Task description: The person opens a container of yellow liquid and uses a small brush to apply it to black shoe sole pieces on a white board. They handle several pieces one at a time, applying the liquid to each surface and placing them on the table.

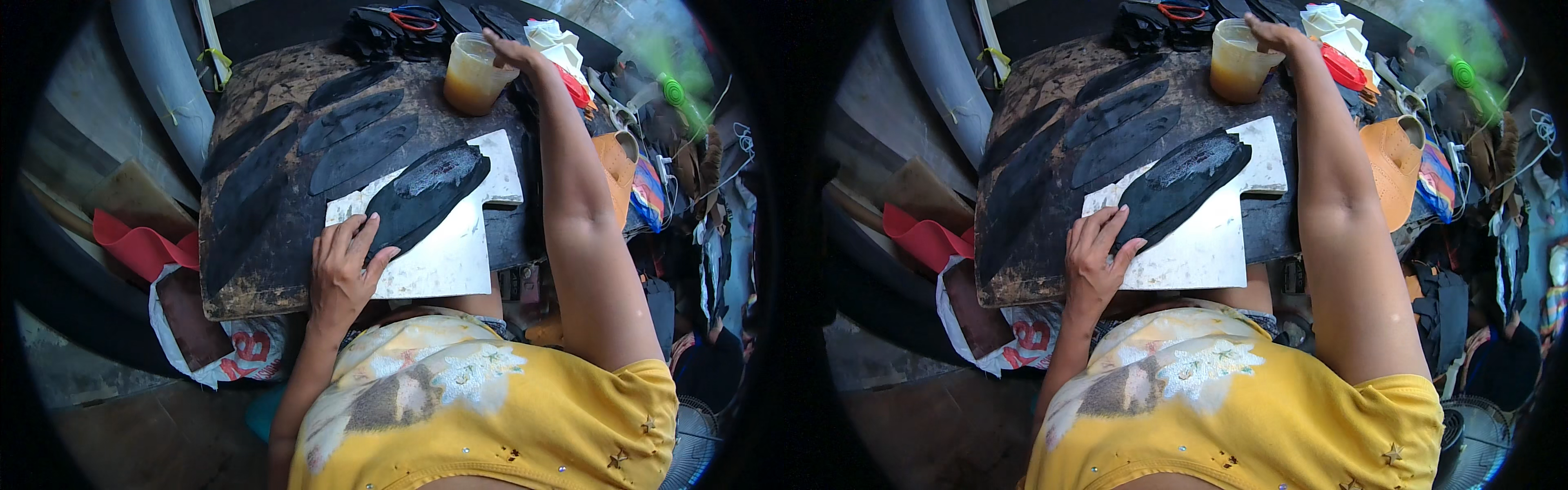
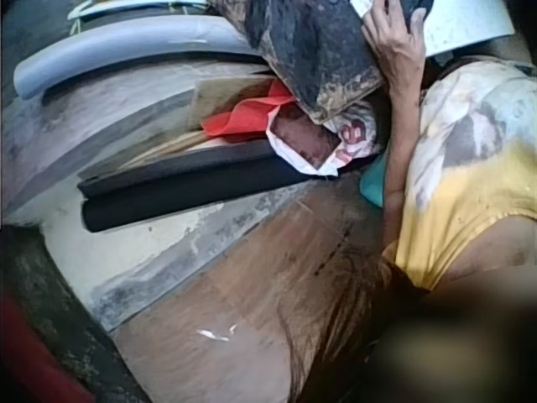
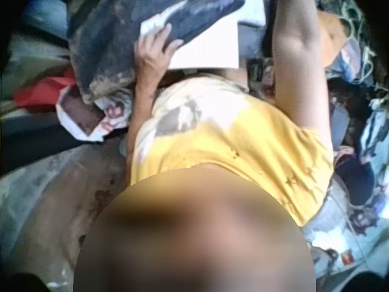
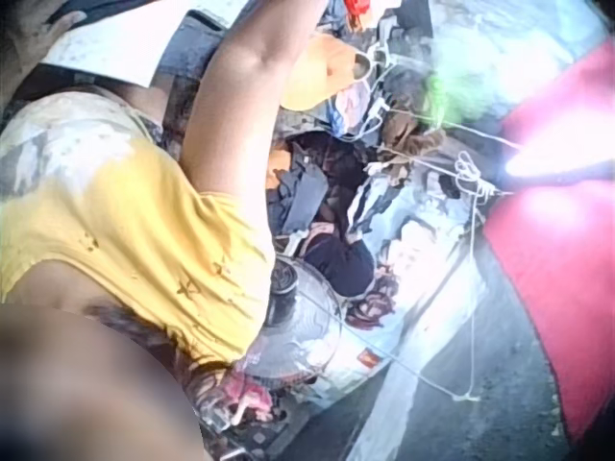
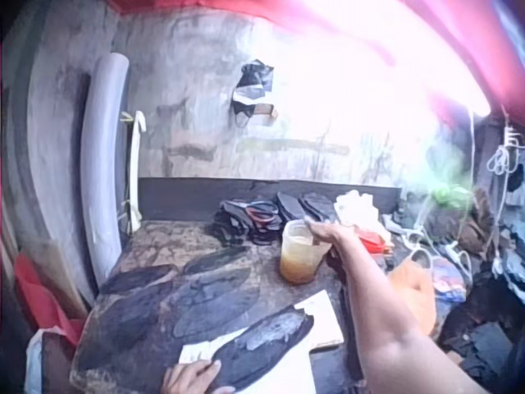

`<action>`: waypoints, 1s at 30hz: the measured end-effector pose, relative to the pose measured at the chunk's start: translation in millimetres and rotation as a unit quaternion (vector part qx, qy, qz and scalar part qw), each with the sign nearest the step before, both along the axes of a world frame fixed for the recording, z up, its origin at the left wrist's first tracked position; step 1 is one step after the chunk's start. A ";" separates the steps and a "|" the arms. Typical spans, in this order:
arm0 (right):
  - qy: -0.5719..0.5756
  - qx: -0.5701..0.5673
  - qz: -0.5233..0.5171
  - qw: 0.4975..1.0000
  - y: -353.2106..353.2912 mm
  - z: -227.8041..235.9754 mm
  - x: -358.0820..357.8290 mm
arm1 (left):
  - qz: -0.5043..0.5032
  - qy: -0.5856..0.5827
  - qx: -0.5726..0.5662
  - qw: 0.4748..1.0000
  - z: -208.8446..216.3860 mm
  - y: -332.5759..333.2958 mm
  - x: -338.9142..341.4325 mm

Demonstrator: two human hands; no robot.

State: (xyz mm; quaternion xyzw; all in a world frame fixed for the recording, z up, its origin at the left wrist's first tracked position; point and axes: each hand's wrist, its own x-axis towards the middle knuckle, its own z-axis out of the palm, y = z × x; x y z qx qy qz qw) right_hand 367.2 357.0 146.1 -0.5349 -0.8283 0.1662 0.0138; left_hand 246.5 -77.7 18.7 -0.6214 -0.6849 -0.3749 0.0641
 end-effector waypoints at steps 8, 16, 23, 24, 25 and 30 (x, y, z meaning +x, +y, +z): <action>0.104 0.255 -0.003 0.961 -132.4 -33.1 48.3 | 0.005 -0.011 -0.003 1.000 0.8 -0.6 2.0; 0.199 0.164 0.131 0.957 -235.8 -120.1 77.7 | 0.008 -0.024 0.023 0.999 -3.0 1.5 1.0; 0.137 0.268 0.122 0.946 -238.8 -138.7 76.4 | 0.007 -0.042 0.041 0.998 -1.3 1.9 1.8; 0.154 0.272 0.133 0.941 -247.6 -138.8 79.1 | 0.010 -0.044 0.042 0.998 -1.2 1.7 1.9; 0.185 0.263 0.161 0.933 -255.1 -137.6 82.9 | 0.012 -0.047 0.042 0.998 -1.1 1.8 2.0; 0.232 0.287 0.174 0.913 -241.5 -120.9 95.7 | 0.012 -0.022 0.033 0.999 0.7 -0.1 2.0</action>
